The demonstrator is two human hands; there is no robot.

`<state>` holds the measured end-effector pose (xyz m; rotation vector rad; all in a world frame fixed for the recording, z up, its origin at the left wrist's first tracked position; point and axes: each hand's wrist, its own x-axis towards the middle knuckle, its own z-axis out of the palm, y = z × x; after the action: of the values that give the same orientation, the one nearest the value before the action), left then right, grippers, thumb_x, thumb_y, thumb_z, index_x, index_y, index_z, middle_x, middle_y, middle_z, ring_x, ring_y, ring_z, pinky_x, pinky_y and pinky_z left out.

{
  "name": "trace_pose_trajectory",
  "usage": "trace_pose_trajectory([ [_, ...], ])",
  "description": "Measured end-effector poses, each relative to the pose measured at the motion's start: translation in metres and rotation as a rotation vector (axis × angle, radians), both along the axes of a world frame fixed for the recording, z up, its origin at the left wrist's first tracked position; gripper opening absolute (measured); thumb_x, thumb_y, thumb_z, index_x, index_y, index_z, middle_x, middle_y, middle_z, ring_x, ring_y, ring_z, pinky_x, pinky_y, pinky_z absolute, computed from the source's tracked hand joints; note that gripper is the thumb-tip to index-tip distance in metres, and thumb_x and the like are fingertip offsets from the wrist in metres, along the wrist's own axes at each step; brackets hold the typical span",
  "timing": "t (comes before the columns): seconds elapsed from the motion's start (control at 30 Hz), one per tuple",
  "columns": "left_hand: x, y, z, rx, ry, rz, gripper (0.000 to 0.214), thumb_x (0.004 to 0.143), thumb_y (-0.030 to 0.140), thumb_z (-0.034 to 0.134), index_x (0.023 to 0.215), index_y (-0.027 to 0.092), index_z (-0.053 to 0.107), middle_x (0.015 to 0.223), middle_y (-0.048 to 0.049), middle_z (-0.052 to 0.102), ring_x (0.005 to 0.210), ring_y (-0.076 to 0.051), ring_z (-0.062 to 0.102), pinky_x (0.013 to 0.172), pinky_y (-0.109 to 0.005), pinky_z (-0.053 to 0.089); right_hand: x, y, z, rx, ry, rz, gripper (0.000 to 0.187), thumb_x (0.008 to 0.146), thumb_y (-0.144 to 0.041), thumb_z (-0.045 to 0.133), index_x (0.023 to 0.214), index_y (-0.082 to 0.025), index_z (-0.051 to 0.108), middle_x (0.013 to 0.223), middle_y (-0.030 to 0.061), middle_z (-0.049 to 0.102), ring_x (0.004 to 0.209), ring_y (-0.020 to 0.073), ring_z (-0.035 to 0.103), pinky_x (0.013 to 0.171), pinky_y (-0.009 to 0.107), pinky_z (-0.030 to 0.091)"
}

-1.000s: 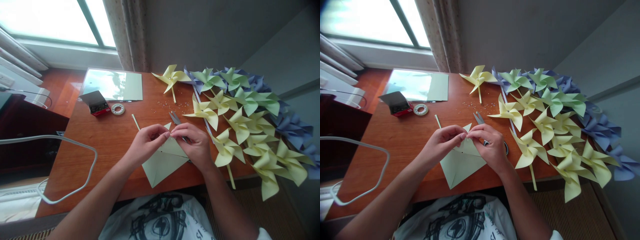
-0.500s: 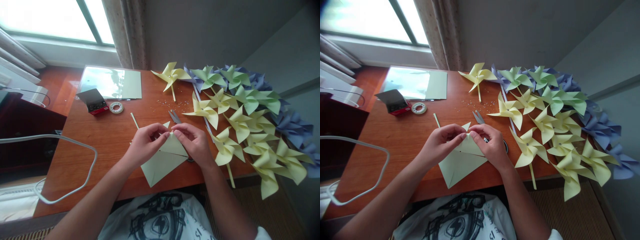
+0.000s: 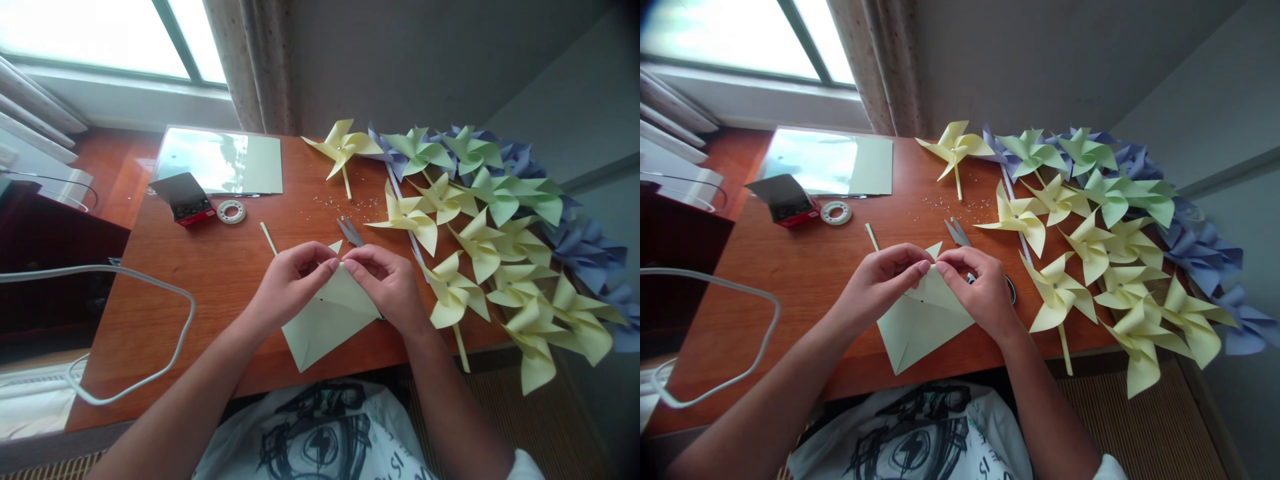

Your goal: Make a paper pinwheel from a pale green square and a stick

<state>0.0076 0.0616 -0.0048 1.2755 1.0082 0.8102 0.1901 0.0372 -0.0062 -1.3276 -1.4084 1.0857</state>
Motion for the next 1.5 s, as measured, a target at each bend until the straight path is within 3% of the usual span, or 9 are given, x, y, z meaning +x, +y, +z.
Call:
trace_pose_trajectory([
  [0.83, 0.0004, -0.001, -0.0011, 0.019, -0.023, 0.004, 0.022, 0.089, 0.037, 0.071, 0.085, 0.015, 0.069, 0.074, -0.0007, 0.06, 0.065, -0.012, 0.05, 0.057, -0.023, 0.04, 0.0012, -0.0006, 0.0017, -0.02, -0.017, 0.018, 0.01, 0.091, -0.033, 0.071, 0.09, -0.022, 0.073, 0.089, 0.004, 0.075, 0.083, 0.021, 0.072, 0.076, 0.032, 0.059],
  [1.5, -0.0002, -0.0015, -0.0034, 0.118, 0.054, 0.018, 0.021, 0.09, 0.036, 0.068, 0.083, 0.016, 0.068, 0.072, -0.0013, 0.061, 0.062, -0.012, 0.05, 0.054, -0.022, 0.04, -0.0017, 0.001, 0.007, 0.075, -0.139, 0.033, 0.007, 0.092, -0.027, 0.067, 0.088, -0.023, 0.072, 0.088, 0.0026, 0.074, 0.082, 0.0198, 0.07, 0.074, 0.031, 0.058],
])
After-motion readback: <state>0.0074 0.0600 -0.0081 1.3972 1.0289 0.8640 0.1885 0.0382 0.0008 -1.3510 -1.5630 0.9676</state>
